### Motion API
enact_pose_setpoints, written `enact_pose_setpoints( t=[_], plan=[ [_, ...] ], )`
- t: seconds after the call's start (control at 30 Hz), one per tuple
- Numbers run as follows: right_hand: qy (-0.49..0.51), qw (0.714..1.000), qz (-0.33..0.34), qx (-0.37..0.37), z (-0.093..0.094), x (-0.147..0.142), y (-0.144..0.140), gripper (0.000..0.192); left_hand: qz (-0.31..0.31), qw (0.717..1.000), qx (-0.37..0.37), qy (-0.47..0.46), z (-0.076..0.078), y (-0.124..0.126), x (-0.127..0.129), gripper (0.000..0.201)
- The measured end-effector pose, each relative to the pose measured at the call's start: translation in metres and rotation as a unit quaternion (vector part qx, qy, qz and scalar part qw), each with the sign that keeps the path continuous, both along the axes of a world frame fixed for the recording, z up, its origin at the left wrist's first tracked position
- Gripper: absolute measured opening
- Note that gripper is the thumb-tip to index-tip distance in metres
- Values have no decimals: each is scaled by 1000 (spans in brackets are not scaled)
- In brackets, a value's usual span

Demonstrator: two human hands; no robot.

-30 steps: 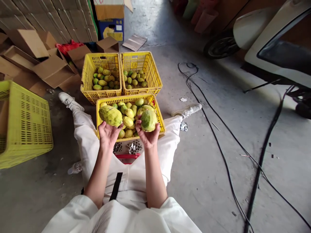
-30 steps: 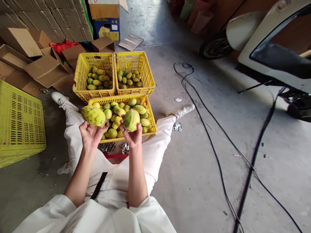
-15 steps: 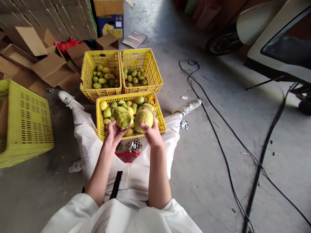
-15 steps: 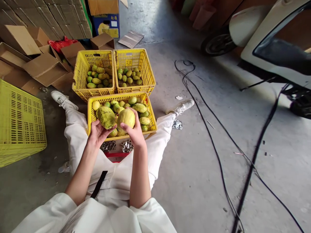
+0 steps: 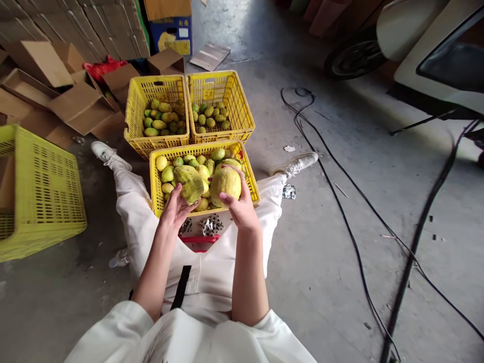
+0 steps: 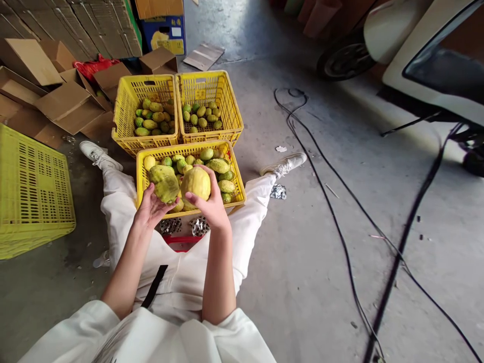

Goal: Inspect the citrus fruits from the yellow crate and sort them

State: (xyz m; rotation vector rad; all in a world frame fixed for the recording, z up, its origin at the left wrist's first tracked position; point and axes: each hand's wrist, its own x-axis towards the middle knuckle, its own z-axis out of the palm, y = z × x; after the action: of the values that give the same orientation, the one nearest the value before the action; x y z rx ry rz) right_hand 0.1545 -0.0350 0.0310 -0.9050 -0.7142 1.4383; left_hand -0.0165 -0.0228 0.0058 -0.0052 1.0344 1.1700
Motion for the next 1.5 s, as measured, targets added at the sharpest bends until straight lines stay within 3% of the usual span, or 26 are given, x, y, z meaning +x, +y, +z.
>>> enact_pose_setpoints(
  t=[0.17,0.27,0.37,0.6,0.73,0.87,1.2,1.5],
  plan=[
    [7,999,-36,-12,-5,2,2,53,31,999,-1,24,0,1,5,23],
    [79,996,-33,-27,-8,0,6,45,28,999,24,2,3,1,8,24],
    [151,986,-26,-63,-17,-1,10,44,33,999,34,-4,5,1,9,30],
    [201,972,-33,-116,-39,-1,12,48,19,997,75,-13,2,1,7,50],
    [251,959,-11,-133,-33,4,14,44,12,997,71,-19,6,0,7,56],
    [284,949,-8,-140,-26,7,16,40,3,999,34,-18,14,0,11,43],
    [298,948,-30,-109,-19,8,13,45,34,999,23,-14,17,1,12,39],
    [291,952,-29,-88,-19,0,14,42,-10,996,80,-45,19,-2,13,50]
  ],
)
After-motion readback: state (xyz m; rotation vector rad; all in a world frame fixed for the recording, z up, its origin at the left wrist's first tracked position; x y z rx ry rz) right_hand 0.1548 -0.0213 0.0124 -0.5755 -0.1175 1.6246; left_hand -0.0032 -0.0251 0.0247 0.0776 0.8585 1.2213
